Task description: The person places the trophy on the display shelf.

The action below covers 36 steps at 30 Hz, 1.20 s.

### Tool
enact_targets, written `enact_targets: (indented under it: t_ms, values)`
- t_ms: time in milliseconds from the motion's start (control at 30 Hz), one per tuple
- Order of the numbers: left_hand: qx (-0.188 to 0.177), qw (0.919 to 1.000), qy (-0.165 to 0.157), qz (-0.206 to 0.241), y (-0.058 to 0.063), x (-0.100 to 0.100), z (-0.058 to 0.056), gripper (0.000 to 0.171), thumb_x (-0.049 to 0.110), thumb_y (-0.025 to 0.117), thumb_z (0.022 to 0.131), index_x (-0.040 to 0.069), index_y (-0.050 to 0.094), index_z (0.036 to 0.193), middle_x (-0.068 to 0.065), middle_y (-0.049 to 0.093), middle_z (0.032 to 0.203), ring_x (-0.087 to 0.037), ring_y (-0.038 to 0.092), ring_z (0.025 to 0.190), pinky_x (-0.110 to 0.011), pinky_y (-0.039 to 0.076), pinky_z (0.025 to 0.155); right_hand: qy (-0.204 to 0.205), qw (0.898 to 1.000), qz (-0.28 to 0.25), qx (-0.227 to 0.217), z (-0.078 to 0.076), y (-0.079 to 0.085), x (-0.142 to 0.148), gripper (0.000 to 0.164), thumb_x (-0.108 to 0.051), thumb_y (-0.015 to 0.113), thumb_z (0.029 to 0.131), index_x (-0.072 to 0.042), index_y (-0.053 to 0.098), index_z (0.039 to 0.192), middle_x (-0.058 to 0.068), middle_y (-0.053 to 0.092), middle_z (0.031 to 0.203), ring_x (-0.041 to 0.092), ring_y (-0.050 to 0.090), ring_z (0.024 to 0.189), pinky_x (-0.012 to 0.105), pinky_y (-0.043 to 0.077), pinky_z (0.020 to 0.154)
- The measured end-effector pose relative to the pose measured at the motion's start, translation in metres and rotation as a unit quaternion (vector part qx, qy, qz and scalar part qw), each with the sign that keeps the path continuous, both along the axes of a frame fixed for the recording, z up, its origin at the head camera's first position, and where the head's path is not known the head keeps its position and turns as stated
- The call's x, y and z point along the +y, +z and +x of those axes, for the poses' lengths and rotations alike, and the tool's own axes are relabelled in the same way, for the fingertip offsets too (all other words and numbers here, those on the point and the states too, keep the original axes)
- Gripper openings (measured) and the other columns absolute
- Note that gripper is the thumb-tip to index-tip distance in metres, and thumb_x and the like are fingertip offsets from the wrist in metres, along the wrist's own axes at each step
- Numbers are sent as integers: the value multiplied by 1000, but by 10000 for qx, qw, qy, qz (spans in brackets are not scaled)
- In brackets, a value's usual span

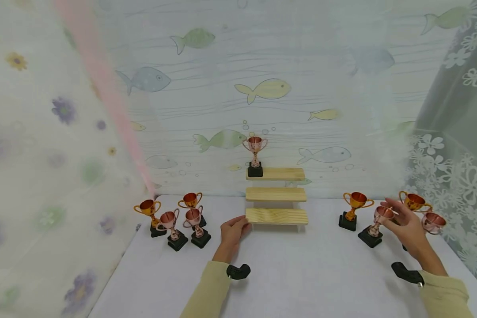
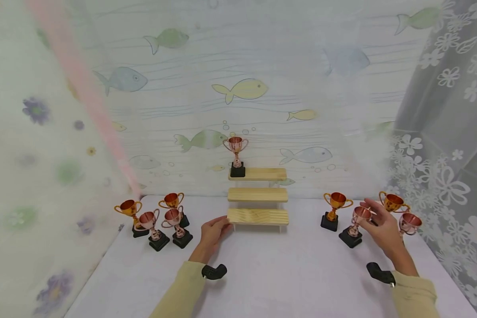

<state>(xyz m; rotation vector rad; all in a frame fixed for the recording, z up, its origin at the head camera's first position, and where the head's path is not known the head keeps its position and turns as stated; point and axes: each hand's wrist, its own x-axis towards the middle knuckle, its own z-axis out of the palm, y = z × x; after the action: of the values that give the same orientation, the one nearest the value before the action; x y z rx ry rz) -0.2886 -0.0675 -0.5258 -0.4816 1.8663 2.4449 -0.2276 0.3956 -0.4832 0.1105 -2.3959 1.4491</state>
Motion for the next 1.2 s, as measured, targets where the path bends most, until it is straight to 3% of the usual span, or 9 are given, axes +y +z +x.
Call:
enact_targets:
  t_ms: [167,333,433,600,667,900,1033,1200]
  values:
    - [-23,10000,10,-20,-2,0,-1,33,4,67,95,-9,65,125,-22,68,118,-13,70,88,-27,61,85,-204,9994,-129,-252,4,-4,3,63,-13,69,98,-24,42,154,-35,45,117,-24,41,104,-2,44,78]
    - [-12,10000,-2,-9,-4,0,-1,33,4,67,95,-9,65,125,-23,68,118,-13,70,87,-27,61,85,-302,9981,-382,-377,8,-4,3,54,-13,74,95,-32,53,141,-35,54,107,-23,51,96,2,48,71]
    - [-13,10000,-17,34,-4,0,-1,33,3,67,95,-9,65,125,-23,67,119,-13,70,87,-28,61,87,-505,9974,-267,-435,12,-5,1,45,-18,76,93,-31,58,132,-34,57,98,-19,54,90,4,47,68]
    - [5,10000,-50,75,-4,-1,0,35,3,67,95,-10,63,127,-24,66,121,-13,70,89,-32,61,89,-989,9941,21,-444,16,-10,-1,41,-25,78,92,-16,60,128,-34,56,90,-16,53,86,4,43,67]
    - [0,10000,-56,76,-4,-2,-1,35,3,67,95,-10,63,127,-24,66,121,-14,70,90,-31,61,89,-1089,9932,11,-419,18,-14,-2,45,-24,79,91,-9,59,129,-35,56,90,-17,52,86,3,43,67]
    - [-18,9999,-47,94,-4,-2,-2,34,2,67,94,-10,64,126,-24,66,120,-14,70,89,-31,61,88,-1165,9925,-330,-173,23,-19,-7,39,-12,78,90,-21,61,124,-35,56,92,-16,53,87,2,44,68]
    - [-46,9999,-74,100,-3,-2,-2,35,3,67,95,-10,63,127,-23,67,121,-13,70,89,-33,61,91,-1236,9915,-406,-75,22,-20,-10,40,-9,80,88,-23,63,122,-30,58,90,-11,55,84,3,43,69]
    - [-32,9999,-28,118,-3,-1,-2,34,3,68,94,-9,64,126,-22,68,119,-13,70,88,-30,61,89,-1027,9931,-551,149,23,-18,-17,44,0,80,85,-21,66,121,-31,62,91,-14,59,85,3,49,68]
